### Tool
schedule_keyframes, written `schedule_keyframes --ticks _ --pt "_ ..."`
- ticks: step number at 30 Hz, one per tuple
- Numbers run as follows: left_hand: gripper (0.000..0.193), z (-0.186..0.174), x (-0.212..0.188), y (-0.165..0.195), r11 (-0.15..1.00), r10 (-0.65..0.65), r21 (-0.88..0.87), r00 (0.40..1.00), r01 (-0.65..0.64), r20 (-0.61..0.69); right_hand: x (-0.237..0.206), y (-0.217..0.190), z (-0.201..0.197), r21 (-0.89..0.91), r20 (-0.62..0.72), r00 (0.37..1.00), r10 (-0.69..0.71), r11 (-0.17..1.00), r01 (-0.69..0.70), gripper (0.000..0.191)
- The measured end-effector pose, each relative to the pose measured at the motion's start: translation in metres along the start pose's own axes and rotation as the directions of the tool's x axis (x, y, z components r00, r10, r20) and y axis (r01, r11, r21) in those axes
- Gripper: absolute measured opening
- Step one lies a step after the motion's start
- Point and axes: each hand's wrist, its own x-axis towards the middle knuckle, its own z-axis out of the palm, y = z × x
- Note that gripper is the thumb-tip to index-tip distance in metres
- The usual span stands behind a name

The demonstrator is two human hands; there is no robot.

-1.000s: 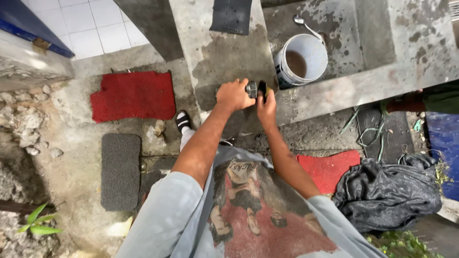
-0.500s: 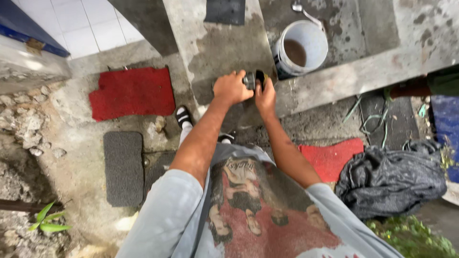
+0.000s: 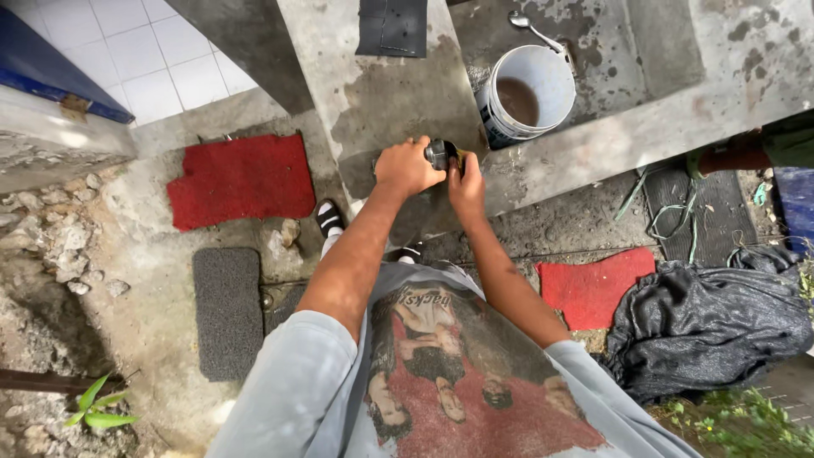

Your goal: The person scrubs a small metal mechanical part with a black sponge on a concrete ledge, repeatedly dipping the sponge into a white bucket of water and wiping the part from multiple angles. The person occasionally repositions the part and continues scrubbing until the end of the clip.

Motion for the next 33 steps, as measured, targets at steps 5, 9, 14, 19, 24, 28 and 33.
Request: schedule_keyframes --ticks 5,9,14,19,24,28,33 --pt "0.067 0.003 -0.001 0.004 1.000 0.011 0.002 1.000 -0.011 0.017 -0.011 -0.007 -0.009 -0.068 -0.004 0.999 -0.033 0.997 0.033 0.016" --pt "0.078 0.011 -0.005 0.004 0.999 0.043 0.017 0.997 -0.042 -0.061 -0.003 -0.001 -0.014 -0.018 -0.016 0.994 -0.112 0.994 0.112 0.012" --pt "0.068 0.034 -0.025 0.000 0.983 0.180 0.023 0.943 -0.180 -0.281 0.048 0.017 -0.036 0.127 -0.003 0.989 0.146 0.981 -0.145 0.011" --pt "0.075 0.048 -0.033 -0.003 0.974 0.215 0.022 0.885 -0.226 -0.414 0.048 0.035 -0.080 0.453 0.051 0.927 0.372 0.818 -0.353 0.013" --pt "0.076 0.057 -0.041 -0.002 0.963 0.247 0.027 0.839 -0.268 -0.484 0.032 0.054 -0.094 0.128 0.023 0.977 0.214 0.968 -0.215 0.014" --pt "0.073 0.059 -0.045 0.000 0.974 0.205 0.001 0.876 -0.227 -0.437 0.012 0.061 -0.085 0.391 0.194 0.923 0.332 0.837 -0.383 0.016" --pt "0.073 0.055 -0.039 0.001 0.979 0.186 0.003 0.886 -0.204 -0.425 -0.025 0.054 -0.056 0.244 0.126 0.941 0.314 0.910 -0.336 0.020"
